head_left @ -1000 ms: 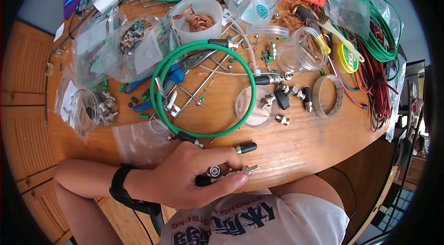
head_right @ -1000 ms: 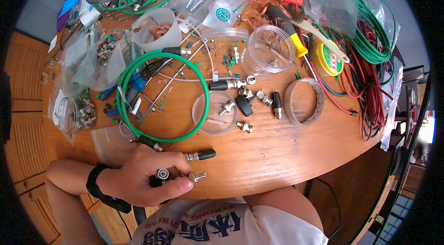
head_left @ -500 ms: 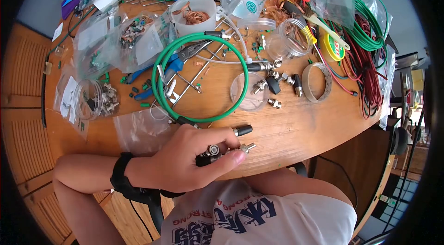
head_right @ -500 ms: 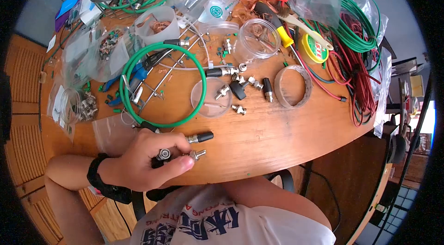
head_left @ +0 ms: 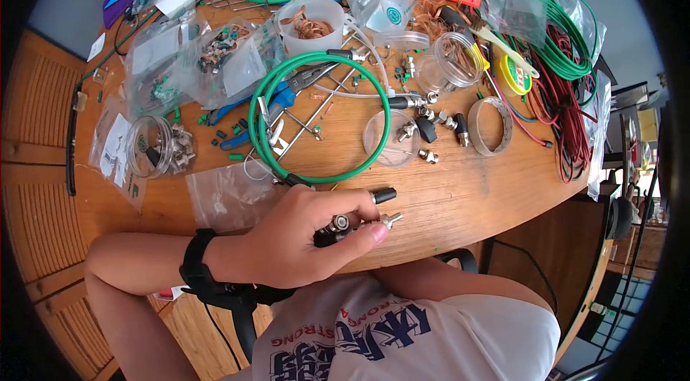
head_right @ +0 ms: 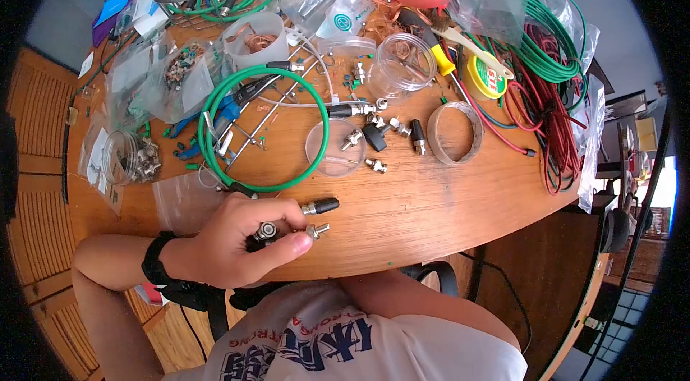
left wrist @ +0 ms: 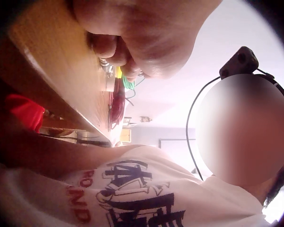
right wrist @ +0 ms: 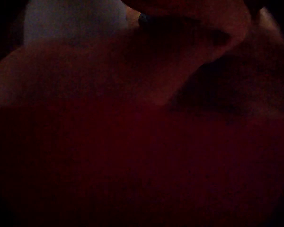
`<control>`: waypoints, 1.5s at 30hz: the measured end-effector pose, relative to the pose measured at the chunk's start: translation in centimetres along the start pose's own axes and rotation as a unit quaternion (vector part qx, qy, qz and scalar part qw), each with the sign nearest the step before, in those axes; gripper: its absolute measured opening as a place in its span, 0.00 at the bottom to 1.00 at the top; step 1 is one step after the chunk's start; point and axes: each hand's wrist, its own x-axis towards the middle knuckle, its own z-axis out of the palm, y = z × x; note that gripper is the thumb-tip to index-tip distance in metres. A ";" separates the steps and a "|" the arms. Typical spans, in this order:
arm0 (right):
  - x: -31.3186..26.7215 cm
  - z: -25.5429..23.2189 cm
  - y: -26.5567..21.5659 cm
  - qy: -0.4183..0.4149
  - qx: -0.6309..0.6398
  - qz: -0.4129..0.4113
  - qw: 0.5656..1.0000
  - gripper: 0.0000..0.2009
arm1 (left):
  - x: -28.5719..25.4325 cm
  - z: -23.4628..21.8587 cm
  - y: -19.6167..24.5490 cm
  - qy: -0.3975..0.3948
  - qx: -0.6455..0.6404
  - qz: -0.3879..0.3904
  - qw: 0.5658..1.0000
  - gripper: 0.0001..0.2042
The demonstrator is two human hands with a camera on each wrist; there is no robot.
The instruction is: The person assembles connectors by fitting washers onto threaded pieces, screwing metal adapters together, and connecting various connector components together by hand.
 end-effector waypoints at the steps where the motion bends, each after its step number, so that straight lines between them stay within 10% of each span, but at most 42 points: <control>1: 0.1 0.0 0.0 -0.002 0.001 -0.002 1.000 0.13 | 0.0 0.0 0.0 0.003 -0.011 0.008 1.000 0.07; 45: -6.3 -3.1 -9.0 -0.049 -0.036 0.091 0.994 0.14 | -0.4 0.3 0.7 0.004 -0.029 -0.079 0.996 0.08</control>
